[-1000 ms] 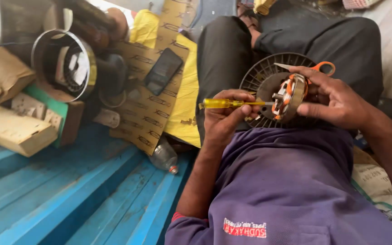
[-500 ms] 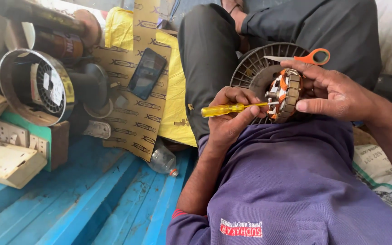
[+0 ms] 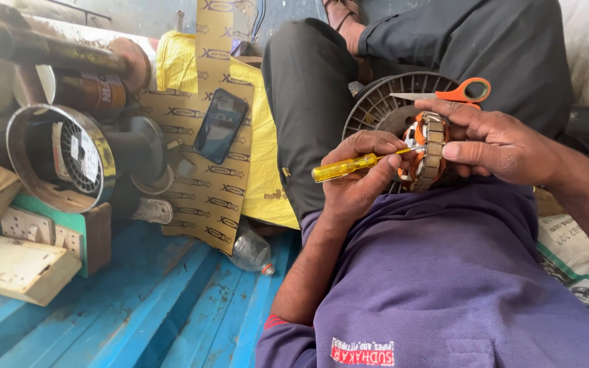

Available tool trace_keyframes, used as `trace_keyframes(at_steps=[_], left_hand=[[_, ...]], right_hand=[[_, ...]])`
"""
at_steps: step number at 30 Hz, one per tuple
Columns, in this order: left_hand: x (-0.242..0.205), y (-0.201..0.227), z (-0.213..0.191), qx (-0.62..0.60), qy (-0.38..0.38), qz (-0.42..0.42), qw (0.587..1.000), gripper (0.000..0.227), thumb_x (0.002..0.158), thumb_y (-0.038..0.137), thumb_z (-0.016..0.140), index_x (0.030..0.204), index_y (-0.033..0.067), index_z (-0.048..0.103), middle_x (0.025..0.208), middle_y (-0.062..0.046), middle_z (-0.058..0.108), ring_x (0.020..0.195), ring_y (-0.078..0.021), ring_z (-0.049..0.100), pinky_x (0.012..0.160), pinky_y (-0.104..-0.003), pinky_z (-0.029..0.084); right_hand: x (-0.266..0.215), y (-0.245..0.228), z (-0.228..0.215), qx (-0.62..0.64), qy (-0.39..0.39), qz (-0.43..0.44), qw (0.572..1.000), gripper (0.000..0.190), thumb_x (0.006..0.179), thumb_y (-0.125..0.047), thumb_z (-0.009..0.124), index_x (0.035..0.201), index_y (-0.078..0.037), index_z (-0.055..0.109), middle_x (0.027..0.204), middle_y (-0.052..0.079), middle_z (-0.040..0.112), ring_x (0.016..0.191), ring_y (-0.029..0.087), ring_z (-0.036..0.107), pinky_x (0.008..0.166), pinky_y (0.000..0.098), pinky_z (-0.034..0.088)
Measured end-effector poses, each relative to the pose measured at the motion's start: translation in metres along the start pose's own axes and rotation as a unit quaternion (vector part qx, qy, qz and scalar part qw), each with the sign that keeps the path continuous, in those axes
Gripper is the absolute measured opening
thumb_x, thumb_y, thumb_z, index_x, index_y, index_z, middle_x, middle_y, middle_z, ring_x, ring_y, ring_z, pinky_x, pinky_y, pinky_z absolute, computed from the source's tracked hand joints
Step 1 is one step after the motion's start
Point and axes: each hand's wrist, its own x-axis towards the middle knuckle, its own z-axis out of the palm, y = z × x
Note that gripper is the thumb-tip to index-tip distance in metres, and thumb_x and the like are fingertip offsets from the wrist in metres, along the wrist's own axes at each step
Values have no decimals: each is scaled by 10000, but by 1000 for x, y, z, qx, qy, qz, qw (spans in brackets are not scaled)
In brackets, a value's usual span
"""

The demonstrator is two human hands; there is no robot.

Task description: Repairing and rewiring the stator of an electric fan motor using hand tools.

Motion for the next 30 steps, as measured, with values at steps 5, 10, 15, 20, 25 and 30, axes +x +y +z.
trace_keyframes(at_steps=[5, 10, 15, 20, 25, 30], left_hand=[[4, 2, 4, -54, 9, -43, 998, 94, 1026, -13, 697, 1119, -15, 682, 1105, -132, 718, 1055, -188, 724, 973, -341, 621], [2, 3, 4, -82, 18, -80, 993, 85, 1058, -23, 666, 1138, -46, 651, 1085, -175, 709, 990, -222, 737, 895, -351, 629], [-2, 0, -2, -186, 42, -129, 973, 102, 1046, -14, 638, 1131, -22, 582, 1148, -182, 673, 959, -255, 749, 927, -423, 650], [-13, -5, -14, -145, 9, -128, 981, 80, 1043, -7, 680, 1063, -33, 607, 1063, -174, 684, 987, -243, 736, 921, -409, 637], [-12, 6, -10, -145, -8, -139, 980, 70, 1012, -7, 684, 1057, -9, 631, 1037, -146, 695, 1023, -226, 733, 941, -402, 638], [-16, 4, -13, -70, -30, -100, 992, 61, 1016, -38, 691, 1033, -20, 634, 1043, -153, 725, 1037, -215, 729, 982, -375, 605]], right_hand=[[4, -37, 12, -20, 13, 26, 999, 762, 908, -311, 565, 1615, -175, 316, 937, 46, 645, 628, 112, 538, 560, 268, 499], [-6, -24, 11, 2, 20, -78, 997, 699, 1026, -269, 555, 1688, -100, 405, 1150, 65, 689, 811, 114, 573, 714, 263, 527], [-7, -48, 20, -143, 69, -117, 980, 651, 886, -162, 635, 1519, -128, 489, 1228, 83, 739, 1118, 181, 717, 1029, 346, 549], [-6, -51, 20, -185, 51, -92, 977, 749, 792, -158, 703, 1505, -166, 473, 1151, 62, 758, 1030, 180, 755, 970, 350, 592], [-7, -48, 22, -168, 46, -111, 978, 776, 781, -157, 725, 1510, -161, 461, 1189, 81, 737, 1060, 191, 742, 989, 355, 592], [-9, -47, 24, -170, 57, -103, 978, 773, 779, -146, 723, 1511, -166, 474, 1202, 89, 737, 1091, 200, 733, 1007, 365, 586]])
